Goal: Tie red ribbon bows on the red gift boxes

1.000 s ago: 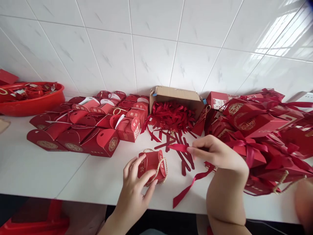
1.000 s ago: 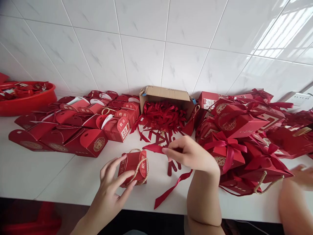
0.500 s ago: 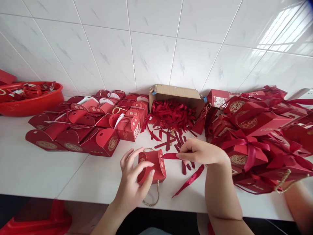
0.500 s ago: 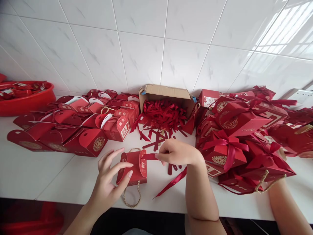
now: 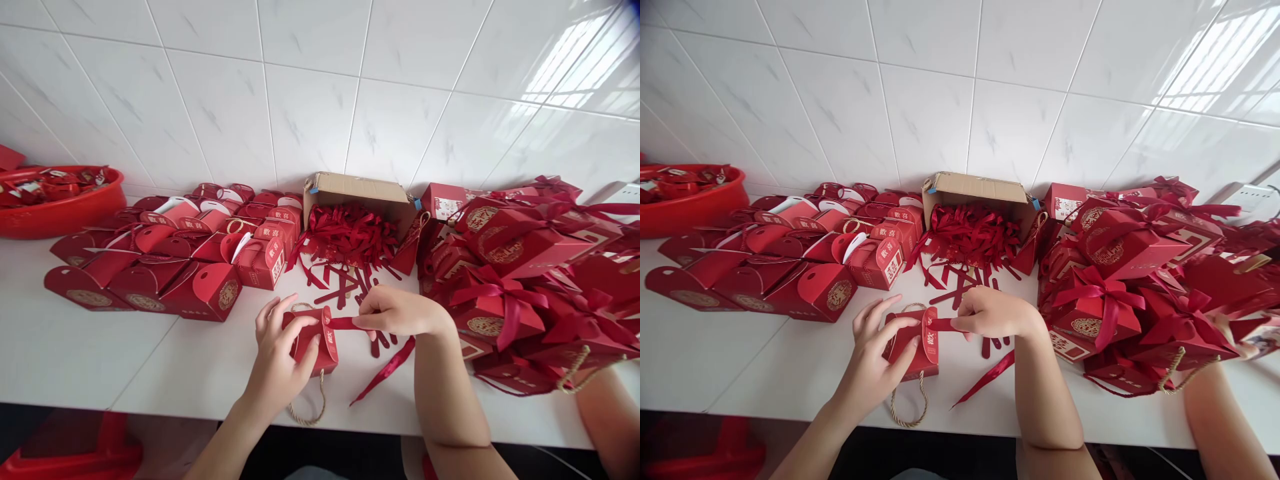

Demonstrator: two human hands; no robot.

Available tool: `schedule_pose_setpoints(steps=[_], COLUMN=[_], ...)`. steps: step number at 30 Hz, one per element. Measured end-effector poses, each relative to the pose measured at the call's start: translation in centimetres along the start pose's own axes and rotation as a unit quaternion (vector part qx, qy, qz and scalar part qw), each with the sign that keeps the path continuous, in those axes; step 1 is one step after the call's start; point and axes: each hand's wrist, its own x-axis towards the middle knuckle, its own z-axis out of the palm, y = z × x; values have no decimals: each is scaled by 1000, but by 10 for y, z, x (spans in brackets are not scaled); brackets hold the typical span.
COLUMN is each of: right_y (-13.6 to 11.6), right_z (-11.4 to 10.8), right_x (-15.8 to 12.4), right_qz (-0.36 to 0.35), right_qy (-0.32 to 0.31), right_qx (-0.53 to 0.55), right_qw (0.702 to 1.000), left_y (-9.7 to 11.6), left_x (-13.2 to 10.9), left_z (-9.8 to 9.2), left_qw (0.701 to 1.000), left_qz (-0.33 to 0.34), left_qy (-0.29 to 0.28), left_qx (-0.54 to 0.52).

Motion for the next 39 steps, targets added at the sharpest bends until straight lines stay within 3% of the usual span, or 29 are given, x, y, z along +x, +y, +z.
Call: schedule_pose_setpoints(steps=[29,39], right_y=[-3,-5], right_z=[1,3], right_x=[-5,7], right_qz=[-16,-10], right_qy=[7,-34], right_qx=[-6,25], right_qw=[1000,999], left_y=[1,8], left_x=[2,5], left_z=[3,5], left_qw=[999,994], left_qz=[21,14], left_qy=[26,99], left_qx=[6,33])
